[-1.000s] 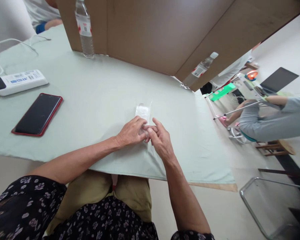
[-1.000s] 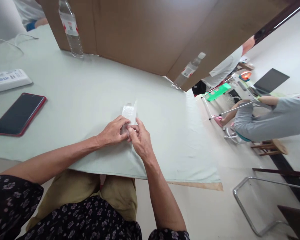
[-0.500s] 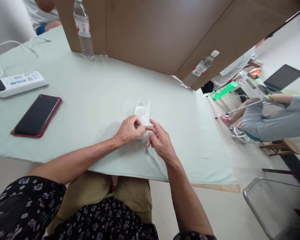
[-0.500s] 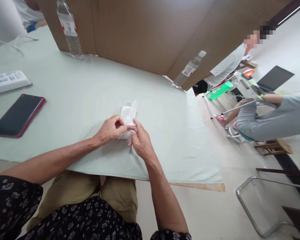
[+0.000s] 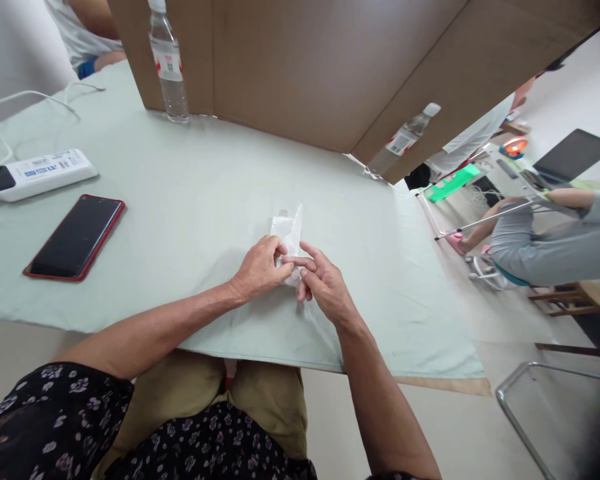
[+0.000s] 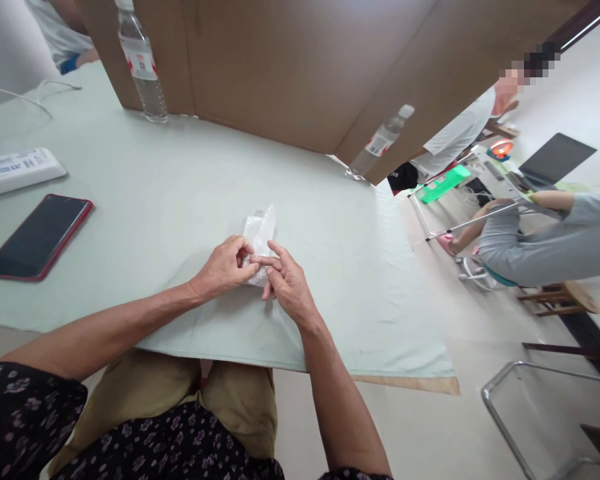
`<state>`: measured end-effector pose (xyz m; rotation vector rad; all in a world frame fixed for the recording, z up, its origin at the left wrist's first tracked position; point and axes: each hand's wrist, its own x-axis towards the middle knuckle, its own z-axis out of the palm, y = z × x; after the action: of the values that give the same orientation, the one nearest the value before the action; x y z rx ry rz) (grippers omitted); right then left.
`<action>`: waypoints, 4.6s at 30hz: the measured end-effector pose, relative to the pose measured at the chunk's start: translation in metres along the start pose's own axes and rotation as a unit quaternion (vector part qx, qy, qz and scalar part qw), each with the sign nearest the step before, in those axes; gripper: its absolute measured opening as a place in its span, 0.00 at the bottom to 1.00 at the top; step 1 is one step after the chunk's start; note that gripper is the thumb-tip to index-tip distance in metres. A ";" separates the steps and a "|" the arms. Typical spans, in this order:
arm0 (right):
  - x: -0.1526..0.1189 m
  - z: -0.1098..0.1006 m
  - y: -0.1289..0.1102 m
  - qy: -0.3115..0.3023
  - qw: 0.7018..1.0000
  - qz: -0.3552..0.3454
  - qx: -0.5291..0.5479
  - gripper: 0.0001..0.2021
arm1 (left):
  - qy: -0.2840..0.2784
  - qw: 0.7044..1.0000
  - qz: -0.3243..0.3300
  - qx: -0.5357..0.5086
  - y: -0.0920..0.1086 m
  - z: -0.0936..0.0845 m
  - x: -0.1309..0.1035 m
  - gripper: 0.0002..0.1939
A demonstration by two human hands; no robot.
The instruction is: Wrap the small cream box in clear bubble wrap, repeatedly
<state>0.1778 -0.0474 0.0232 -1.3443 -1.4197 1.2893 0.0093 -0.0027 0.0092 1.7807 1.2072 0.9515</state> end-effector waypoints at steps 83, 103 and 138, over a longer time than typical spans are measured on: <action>0.011 -0.009 0.008 0.017 0.971 -0.210 -0.112 0.08 | -0.085 0.995 0.046 -0.038 -0.018 -0.012 0.008 0.11; 0.027 -0.014 0.025 0.036 0.942 -0.269 -0.196 0.10 | -0.250 0.960 0.121 0.023 -0.020 -0.044 0.025 0.30; 0.042 -0.017 0.005 -0.005 0.907 -0.257 -0.333 0.13 | -0.245 0.958 -0.057 -0.140 -0.014 -0.040 0.025 0.21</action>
<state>0.1889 -0.0037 0.0175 -1.2260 -2.1540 0.4669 -0.0250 0.0323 0.0178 1.5735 0.8044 0.5348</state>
